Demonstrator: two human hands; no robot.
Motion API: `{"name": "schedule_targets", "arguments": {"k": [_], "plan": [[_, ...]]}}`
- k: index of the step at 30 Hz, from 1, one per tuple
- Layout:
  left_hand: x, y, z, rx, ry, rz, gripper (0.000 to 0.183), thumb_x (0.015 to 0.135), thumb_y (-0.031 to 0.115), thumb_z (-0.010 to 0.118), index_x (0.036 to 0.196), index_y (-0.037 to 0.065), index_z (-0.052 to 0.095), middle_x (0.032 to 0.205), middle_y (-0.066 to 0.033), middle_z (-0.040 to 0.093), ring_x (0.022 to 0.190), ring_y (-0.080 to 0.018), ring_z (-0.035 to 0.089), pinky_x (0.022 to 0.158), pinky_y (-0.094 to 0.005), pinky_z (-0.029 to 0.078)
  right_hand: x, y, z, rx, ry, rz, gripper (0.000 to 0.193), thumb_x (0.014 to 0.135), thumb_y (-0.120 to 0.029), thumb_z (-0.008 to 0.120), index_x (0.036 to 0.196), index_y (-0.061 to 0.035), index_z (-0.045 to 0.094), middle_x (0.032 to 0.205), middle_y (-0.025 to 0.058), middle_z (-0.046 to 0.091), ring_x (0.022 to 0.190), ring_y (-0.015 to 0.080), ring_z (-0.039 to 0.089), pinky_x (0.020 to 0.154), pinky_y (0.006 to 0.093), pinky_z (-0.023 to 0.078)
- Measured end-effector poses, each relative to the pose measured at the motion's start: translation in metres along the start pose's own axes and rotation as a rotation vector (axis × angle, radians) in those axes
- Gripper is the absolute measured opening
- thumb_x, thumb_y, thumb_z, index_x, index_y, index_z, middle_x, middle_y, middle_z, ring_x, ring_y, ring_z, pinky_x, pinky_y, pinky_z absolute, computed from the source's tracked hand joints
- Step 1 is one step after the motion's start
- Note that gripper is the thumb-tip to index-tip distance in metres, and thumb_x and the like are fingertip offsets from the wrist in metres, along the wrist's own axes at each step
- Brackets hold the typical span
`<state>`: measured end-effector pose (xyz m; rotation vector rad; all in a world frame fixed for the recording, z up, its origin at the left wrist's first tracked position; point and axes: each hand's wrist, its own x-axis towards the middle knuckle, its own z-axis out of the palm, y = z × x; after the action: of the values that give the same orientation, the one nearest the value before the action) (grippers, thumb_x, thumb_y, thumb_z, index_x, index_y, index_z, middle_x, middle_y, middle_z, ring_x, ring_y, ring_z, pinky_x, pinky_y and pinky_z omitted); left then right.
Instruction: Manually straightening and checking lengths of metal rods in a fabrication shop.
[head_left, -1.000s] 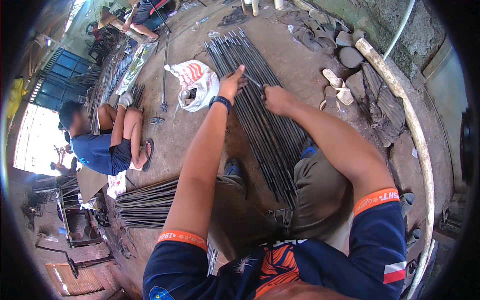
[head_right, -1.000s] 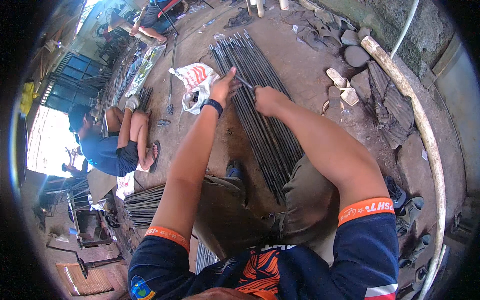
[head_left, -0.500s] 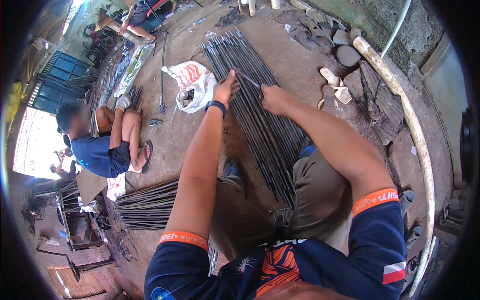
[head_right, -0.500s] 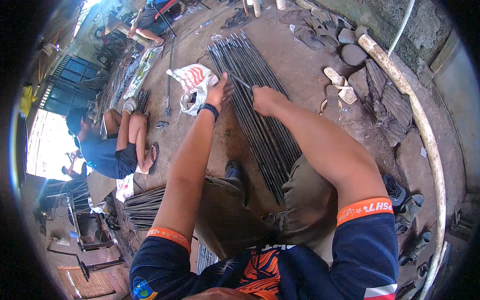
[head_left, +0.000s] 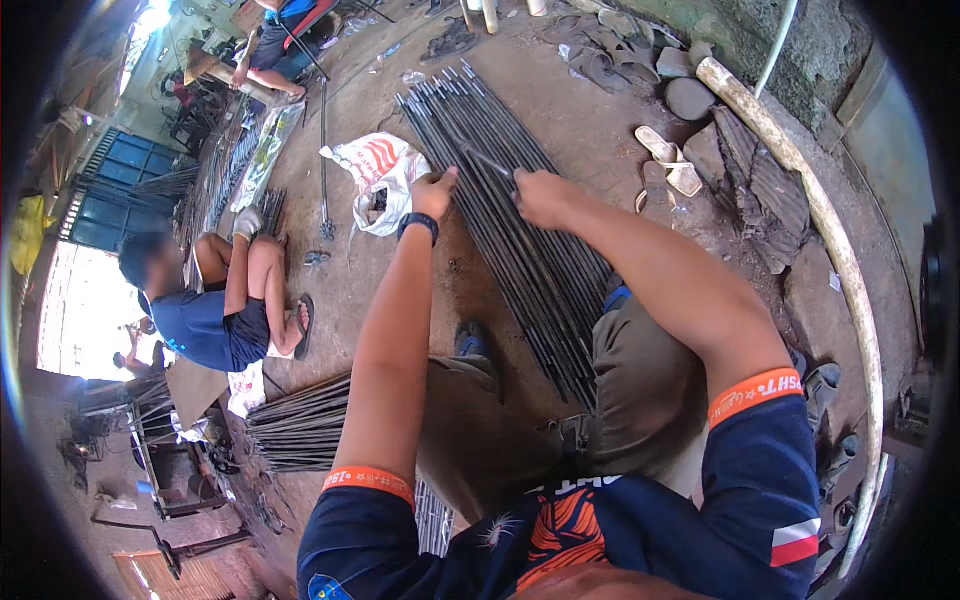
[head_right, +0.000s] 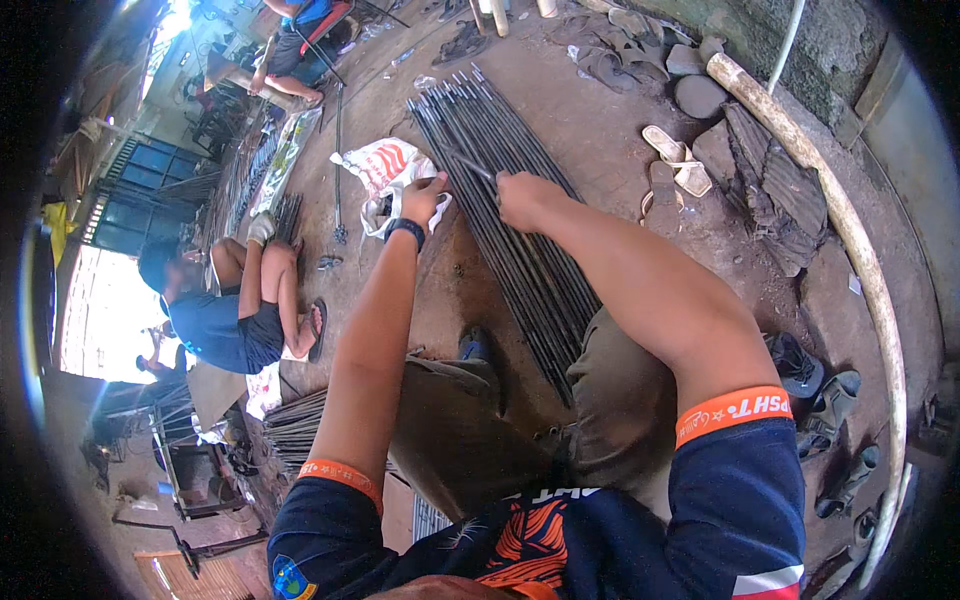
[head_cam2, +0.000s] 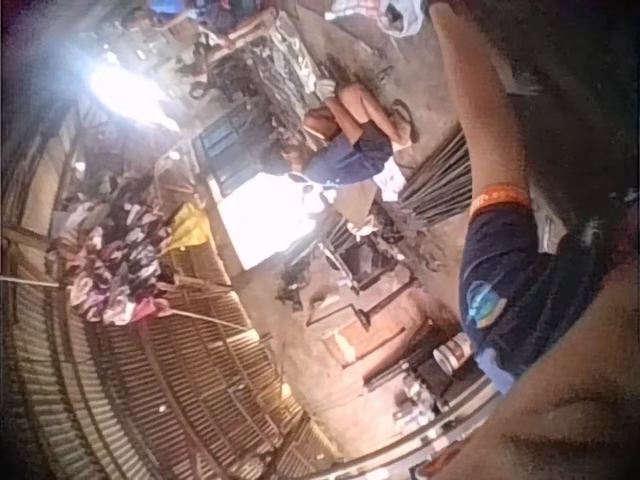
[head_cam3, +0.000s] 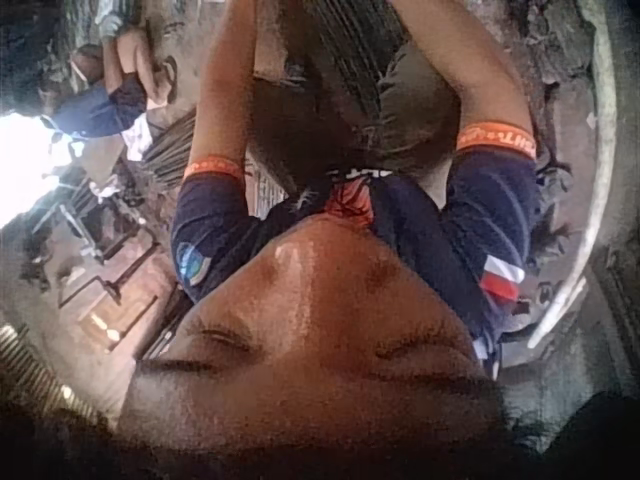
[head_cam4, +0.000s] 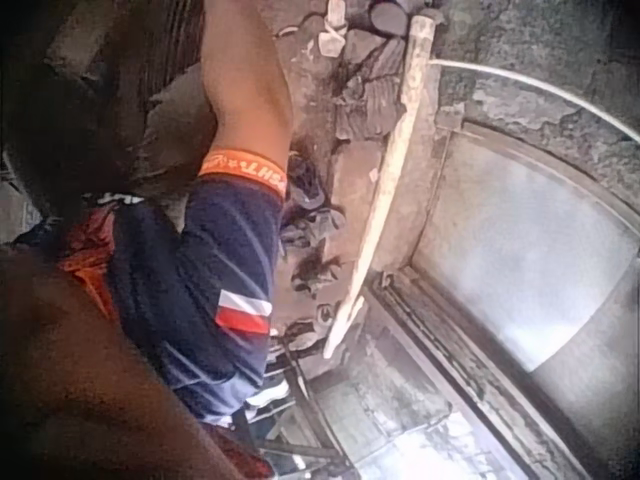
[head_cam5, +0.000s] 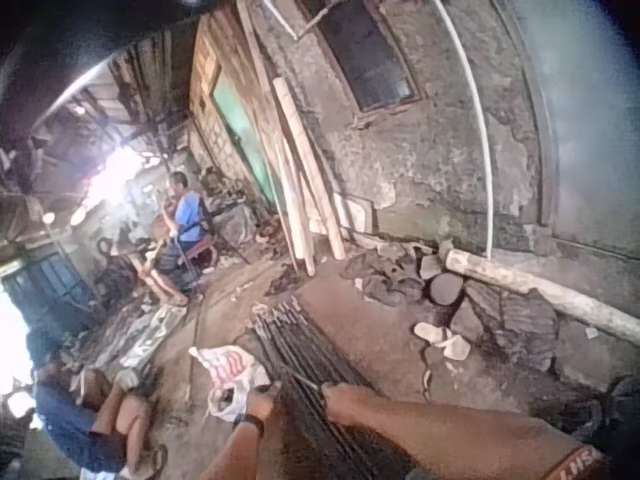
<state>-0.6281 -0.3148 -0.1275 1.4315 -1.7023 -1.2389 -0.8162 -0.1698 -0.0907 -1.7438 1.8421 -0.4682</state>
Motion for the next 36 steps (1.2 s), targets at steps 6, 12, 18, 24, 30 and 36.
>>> {"name": "schedule_targets", "arguments": {"k": [6,12,18,24,30,36], "plan": [[-0.009,0.037,0.029,-0.227,-0.187,-0.155,0.074,0.077,0.062,0.054,0.123,0.004,0.046,0.115,-0.0156,0.055,0.113,-0.0268,0.048,0.095,-0.0422,0.032,0.0,0.016,0.004,0.009,-0.026,0.039,0.028,0.081,-0.014,0.051,0.105,0.0008,0.05,0.103,0.0209,0.059,0.098,0.0351,0.057,0.082,0.044,0.046],[0.0,0.009,0.025,-0.493,-0.177,-0.246,0.06,0.078,0.038,0.068,0.124,0.007,0.046,0.115,-0.0134,0.056,0.112,-0.0252,0.049,0.095,-0.0417,0.033,-0.005,0.012,0.0,-0.012,-0.022,0.042,0.03,0.08,-0.015,0.052,0.106,0.0007,0.05,0.105,0.0201,0.059,0.099,0.0347,0.057,0.083,0.0435,0.046],[-0.001,0.016,0.019,-0.474,-0.099,-0.271,0.046,0.08,0.039,0.066,0.112,0.011,0.052,0.111,-0.0068,0.054,0.099,-0.02,0.051,0.089,-0.038,0.036,-0.01,0.014,-0.003,-0.001,-0.015,0.01,0.032,0.081,-0.018,0.054,0.106,0.0012,0.05,0.106,0.0207,0.058,0.1,0.0352,0.057,0.083,0.0435,0.046],[-0.011,0.025,0.031,-0.421,-0.166,-0.222,0.046,0.076,0.032,0.072,0.11,0.009,0.052,0.11,-0.0071,0.054,0.1,-0.0196,0.053,0.086,-0.0367,0.04,-0.008,0.015,0.0,-0.021,0.0,0.018,0.031,0.081,-0.018,0.054,0.106,0.0001,0.051,0.103,0.0202,0.06,0.098,0.0361,0.057,0.083,0.044,0.046],[-0.001,0.011,0.003,-0.29,-0.103,-0.31,0.056,0.082,0.043,0.062,0.121,0.007,0.045,0.12,-0.0099,0.052,0.11,-0.0209,0.05,0.092,-0.0391,0.036,-0.007,0.011,-0.001,-0.03,0.007,-0.01,0.031,0.079,-0.016,0.053,0.106,-0.0002,0.051,0.102,0.0203,0.06,0.098,0.0357,0.057,0.082,0.0441,0.047],[-0.019,0.043,0.029,-0.291,-0.254,-0.202,0.069,0.077,0.054,0.062,0.123,0.006,0.043,0.114,-0.0136,0.054,0.11,-0.0262,0.049,0.095,-0.0419,0.035,-0.006,0.015,0.002,-0.031,0.02,-0.041,0.033,0.078,-0.015,0.053,0.106,0.0009,0.05,0.101,0.0205,0.06,0.096,0.036,0.058,0.081,0.0448,0.047]]}}
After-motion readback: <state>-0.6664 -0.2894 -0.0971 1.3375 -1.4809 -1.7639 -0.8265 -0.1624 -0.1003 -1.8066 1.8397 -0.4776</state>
